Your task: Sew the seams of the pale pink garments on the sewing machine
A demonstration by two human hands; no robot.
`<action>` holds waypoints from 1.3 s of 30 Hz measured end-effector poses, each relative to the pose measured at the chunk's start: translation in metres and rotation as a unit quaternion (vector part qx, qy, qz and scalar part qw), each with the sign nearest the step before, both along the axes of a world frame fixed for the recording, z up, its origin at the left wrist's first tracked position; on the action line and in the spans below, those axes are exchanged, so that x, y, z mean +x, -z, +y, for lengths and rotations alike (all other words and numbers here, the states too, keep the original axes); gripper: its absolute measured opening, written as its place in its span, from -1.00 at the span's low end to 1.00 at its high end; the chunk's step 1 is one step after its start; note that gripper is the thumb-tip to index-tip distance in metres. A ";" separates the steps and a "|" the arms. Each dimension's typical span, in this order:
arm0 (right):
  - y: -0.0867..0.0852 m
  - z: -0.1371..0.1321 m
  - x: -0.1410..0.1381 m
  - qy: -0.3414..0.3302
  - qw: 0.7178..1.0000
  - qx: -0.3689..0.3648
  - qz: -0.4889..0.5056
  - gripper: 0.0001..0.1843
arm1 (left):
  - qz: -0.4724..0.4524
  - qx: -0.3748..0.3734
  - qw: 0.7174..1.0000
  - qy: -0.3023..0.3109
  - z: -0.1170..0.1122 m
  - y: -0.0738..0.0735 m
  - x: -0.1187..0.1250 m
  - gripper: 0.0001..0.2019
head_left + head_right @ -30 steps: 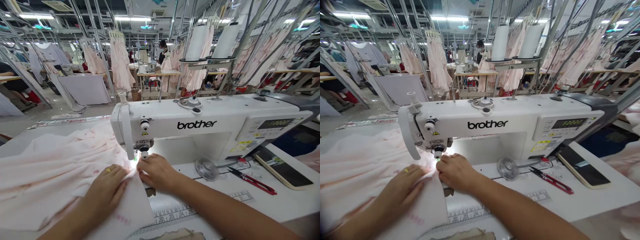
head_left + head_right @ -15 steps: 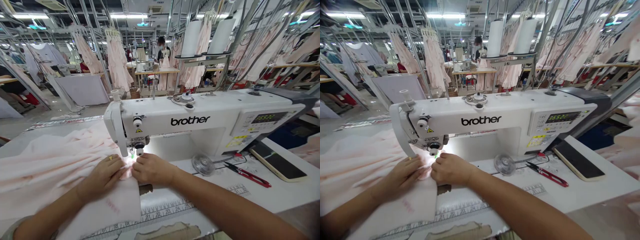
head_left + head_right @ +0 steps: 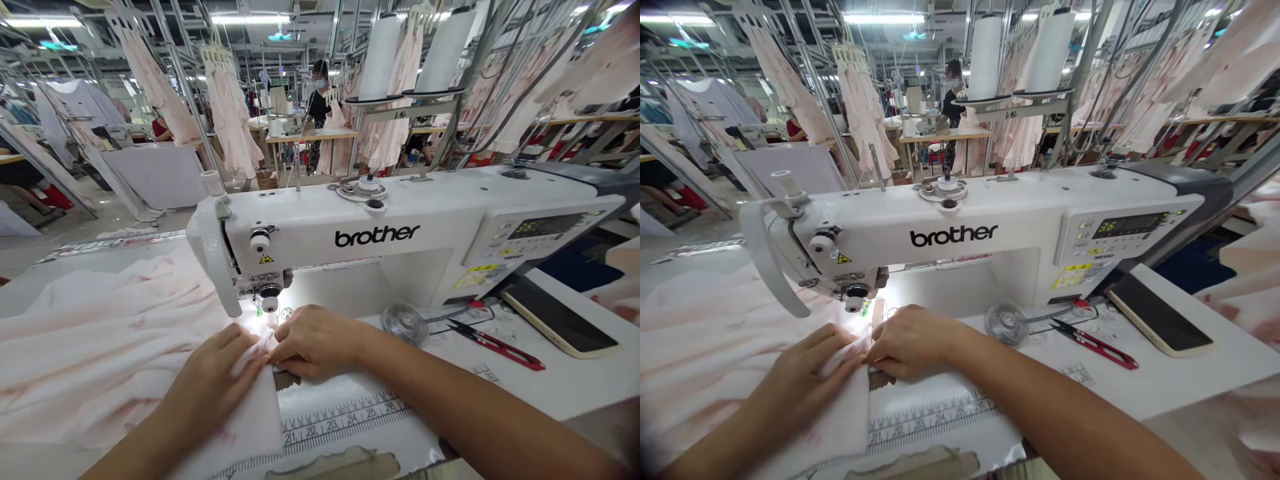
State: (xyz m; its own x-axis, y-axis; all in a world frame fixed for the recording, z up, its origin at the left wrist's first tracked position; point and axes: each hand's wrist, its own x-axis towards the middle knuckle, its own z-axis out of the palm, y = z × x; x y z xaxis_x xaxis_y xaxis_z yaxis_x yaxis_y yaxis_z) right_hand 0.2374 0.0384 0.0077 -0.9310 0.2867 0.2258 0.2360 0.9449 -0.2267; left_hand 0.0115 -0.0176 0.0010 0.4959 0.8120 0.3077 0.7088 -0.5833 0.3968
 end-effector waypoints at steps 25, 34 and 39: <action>0.002 -0.002 -0.006 0.083 0.996 0.045 -0.001 -0.78 | 0.120 0.096 0.980 0.126 0.006 0.007 -0.020 -0.54; 0.000 0.000 -0.013 0.171 0.983 0.043 -0.048 -0.75 | 0.118 0.049 0.985 0.120 0.032 0.004 -0.024 -0.61; 0.002 0.000 -0.011 0.153 0.987 0.048 -0.024 -0.75 | 0.111 0.068 0.984 0.122 0.038 0.004 -0.026 -0.63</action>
State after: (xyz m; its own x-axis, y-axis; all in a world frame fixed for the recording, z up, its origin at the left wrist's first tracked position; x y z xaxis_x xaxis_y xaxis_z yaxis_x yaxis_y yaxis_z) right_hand 0.2263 0.0384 0.0061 -0.8139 0.5360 0.2244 0.5225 0.8440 -0.1209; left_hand -0.0149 0.0203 -0.0031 0.7377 0.6200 0.2673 0.6020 -0.7833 0.1551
